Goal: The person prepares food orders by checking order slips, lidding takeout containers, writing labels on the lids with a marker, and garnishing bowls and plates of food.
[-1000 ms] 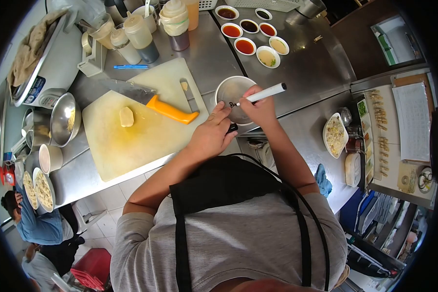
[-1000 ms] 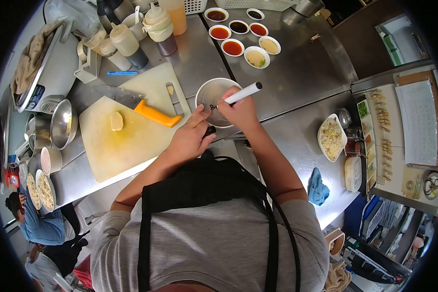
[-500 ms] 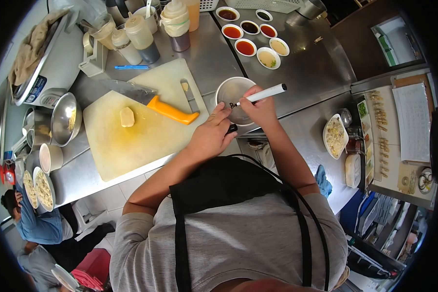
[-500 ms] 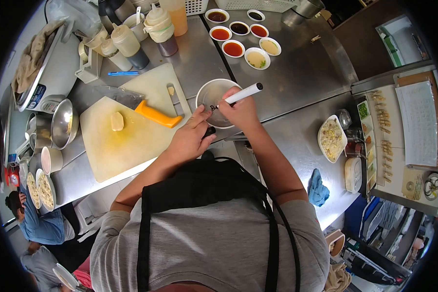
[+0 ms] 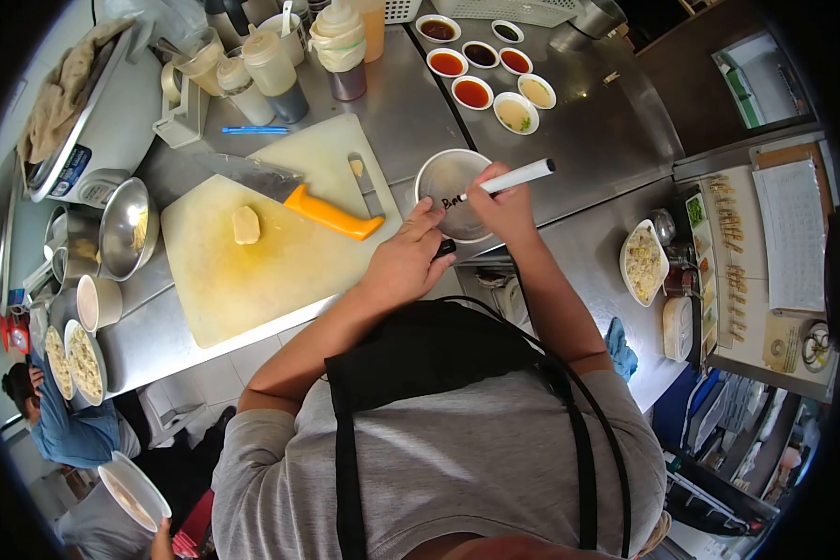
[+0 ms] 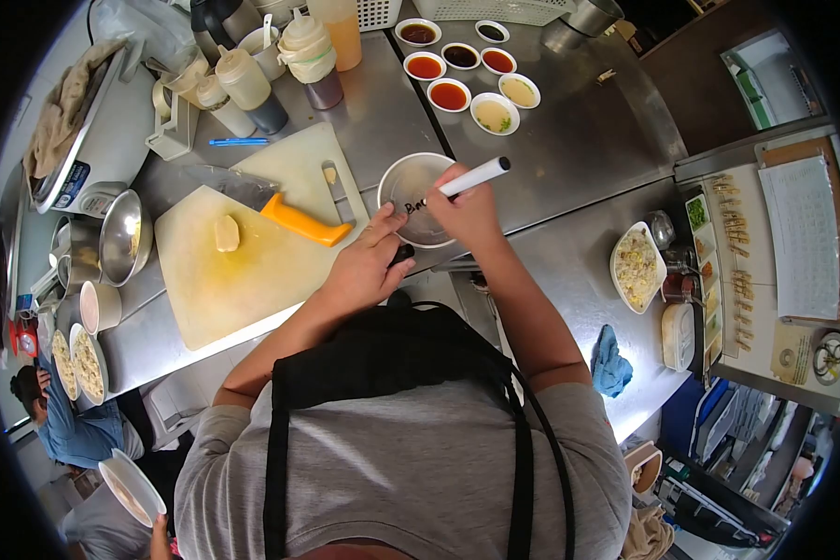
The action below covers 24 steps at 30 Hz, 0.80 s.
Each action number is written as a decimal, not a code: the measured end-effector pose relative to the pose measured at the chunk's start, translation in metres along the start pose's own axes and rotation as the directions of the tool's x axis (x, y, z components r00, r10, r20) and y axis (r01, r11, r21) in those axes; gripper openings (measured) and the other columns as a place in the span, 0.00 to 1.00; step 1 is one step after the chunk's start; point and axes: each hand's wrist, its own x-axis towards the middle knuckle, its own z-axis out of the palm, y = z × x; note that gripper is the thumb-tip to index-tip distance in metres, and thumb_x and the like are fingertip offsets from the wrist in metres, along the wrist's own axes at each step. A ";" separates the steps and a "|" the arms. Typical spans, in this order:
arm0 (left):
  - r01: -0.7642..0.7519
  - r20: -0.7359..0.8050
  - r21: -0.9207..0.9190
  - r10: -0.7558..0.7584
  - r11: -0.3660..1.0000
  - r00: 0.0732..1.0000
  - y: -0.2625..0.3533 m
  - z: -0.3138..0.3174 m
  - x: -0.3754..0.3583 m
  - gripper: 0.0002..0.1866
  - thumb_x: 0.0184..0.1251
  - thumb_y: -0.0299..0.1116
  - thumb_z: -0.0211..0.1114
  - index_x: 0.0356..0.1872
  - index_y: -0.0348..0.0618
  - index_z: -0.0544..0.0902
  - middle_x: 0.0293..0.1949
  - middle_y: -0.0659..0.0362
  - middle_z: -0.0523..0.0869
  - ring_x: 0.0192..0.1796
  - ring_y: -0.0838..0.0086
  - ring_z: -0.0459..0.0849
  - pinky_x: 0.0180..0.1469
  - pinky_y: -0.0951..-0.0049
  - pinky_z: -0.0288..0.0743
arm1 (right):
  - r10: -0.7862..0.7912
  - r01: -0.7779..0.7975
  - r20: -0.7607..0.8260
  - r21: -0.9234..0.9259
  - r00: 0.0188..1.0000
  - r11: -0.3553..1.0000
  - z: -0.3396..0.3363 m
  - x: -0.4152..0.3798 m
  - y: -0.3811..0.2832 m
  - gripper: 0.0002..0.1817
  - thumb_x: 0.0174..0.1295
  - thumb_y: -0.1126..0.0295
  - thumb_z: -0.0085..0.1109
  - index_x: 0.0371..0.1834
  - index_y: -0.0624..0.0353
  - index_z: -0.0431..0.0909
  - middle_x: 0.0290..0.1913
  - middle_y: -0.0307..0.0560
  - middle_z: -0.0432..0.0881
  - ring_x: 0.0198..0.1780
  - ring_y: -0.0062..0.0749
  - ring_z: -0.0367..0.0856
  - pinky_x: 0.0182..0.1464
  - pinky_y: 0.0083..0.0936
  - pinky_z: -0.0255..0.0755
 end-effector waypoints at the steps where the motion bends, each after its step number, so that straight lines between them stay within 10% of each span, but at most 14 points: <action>1: -0.003 -0.003 0.000 0.003 1.000 1.000 0.000 0.000 0.000 0.13 0.50 0.34 0.60 0.30 0.33 0.73 0.50 0.49 0.70 0.60 0.59 0.61 0.55 0.69 0.63 | 0.008 -0.007 -0.024 0.027 1.000 1.000 0.001 0.001 -0.001 0.06 0.44 0.79 0.54 0.20 0.59 0.66 0.19 0.32 0.67 0.22 0.11 0.63 0.23 0.12 0.58; 24: 0.016 -0.005 -0.028 -0.016 0.999 1.000 -0.001 -0.001 0.000 0.11 0.50 0.33 0.60 0.26 0.34 0.72 0.51 0.51 0.70 0.60 0.60 0.61 0.54 0.69 0.64 | -0.086 0.088 0.053 -0.028 0.995 0.996 -0.011 0.008 0.013 0.06 0.44 0.78 0.53 0.19 0.59 0.65 0.18 0.32 0.67 0.19 0.11 0.62 0.20 0.13 0.56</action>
